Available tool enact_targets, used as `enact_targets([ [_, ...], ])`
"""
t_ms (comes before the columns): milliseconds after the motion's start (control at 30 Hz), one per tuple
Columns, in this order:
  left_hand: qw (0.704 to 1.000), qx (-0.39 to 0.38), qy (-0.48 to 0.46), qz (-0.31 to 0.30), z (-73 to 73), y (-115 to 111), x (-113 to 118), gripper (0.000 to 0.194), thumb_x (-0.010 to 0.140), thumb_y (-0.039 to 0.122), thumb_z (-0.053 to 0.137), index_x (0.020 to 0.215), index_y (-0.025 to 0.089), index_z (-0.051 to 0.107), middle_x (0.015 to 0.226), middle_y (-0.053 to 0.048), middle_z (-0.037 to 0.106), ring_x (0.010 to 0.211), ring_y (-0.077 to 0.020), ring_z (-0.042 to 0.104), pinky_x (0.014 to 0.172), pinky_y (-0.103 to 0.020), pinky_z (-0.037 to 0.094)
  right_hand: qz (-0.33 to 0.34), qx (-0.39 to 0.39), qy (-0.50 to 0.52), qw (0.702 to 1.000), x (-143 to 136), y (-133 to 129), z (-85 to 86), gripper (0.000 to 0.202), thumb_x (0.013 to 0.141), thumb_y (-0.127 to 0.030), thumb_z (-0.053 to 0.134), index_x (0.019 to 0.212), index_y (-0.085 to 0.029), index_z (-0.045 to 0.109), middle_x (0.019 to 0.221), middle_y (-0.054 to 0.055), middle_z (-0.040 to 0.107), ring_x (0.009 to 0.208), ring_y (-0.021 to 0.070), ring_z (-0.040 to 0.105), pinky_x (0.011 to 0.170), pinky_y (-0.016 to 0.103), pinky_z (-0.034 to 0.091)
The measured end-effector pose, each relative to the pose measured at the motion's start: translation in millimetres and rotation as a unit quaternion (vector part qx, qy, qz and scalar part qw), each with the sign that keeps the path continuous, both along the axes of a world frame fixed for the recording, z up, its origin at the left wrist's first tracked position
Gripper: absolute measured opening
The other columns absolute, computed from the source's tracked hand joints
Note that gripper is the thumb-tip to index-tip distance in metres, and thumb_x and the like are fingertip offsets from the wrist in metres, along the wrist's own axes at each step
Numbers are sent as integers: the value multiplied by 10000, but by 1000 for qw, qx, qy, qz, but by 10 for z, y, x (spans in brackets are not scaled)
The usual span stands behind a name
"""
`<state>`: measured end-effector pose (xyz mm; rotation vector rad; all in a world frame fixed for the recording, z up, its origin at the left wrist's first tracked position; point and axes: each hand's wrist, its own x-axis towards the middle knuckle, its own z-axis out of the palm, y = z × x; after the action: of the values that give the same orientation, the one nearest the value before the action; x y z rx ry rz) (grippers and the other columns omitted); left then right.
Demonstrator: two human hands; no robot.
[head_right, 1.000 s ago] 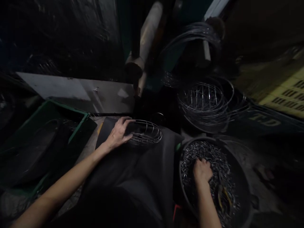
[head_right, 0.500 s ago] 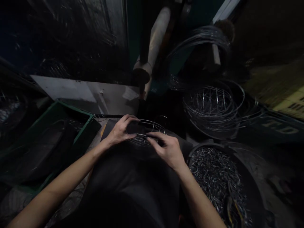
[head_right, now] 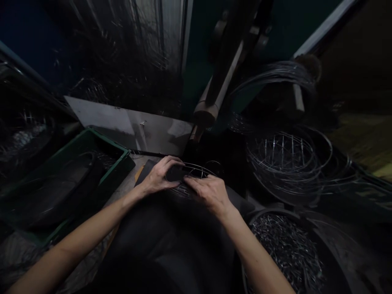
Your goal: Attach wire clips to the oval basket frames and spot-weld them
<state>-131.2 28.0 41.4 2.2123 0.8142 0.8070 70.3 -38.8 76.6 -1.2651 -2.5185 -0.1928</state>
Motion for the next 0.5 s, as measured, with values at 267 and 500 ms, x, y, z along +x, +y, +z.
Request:
enact_targets([
  [267,1000,13,-10,16,10,85,-60,458,696,200,675,1122,214,507,1147,-77,541,1085,-229,520,916,-382,433,53,147,-89,984,38,66,3,310,848,-108,537,1120,-222,630,1151,1,638,595,43,556,561,252,380],
  [500,998,53,-16,40,66,119,-63,453,703,186,672,1122,215,503,1139,-79,545,1071,-231,529,905,-391,432,73,197,-81,974,3,155,52,261,830,-111,564,1063,-185,657,1118,30,659,567,55,507,538,261,352],
])
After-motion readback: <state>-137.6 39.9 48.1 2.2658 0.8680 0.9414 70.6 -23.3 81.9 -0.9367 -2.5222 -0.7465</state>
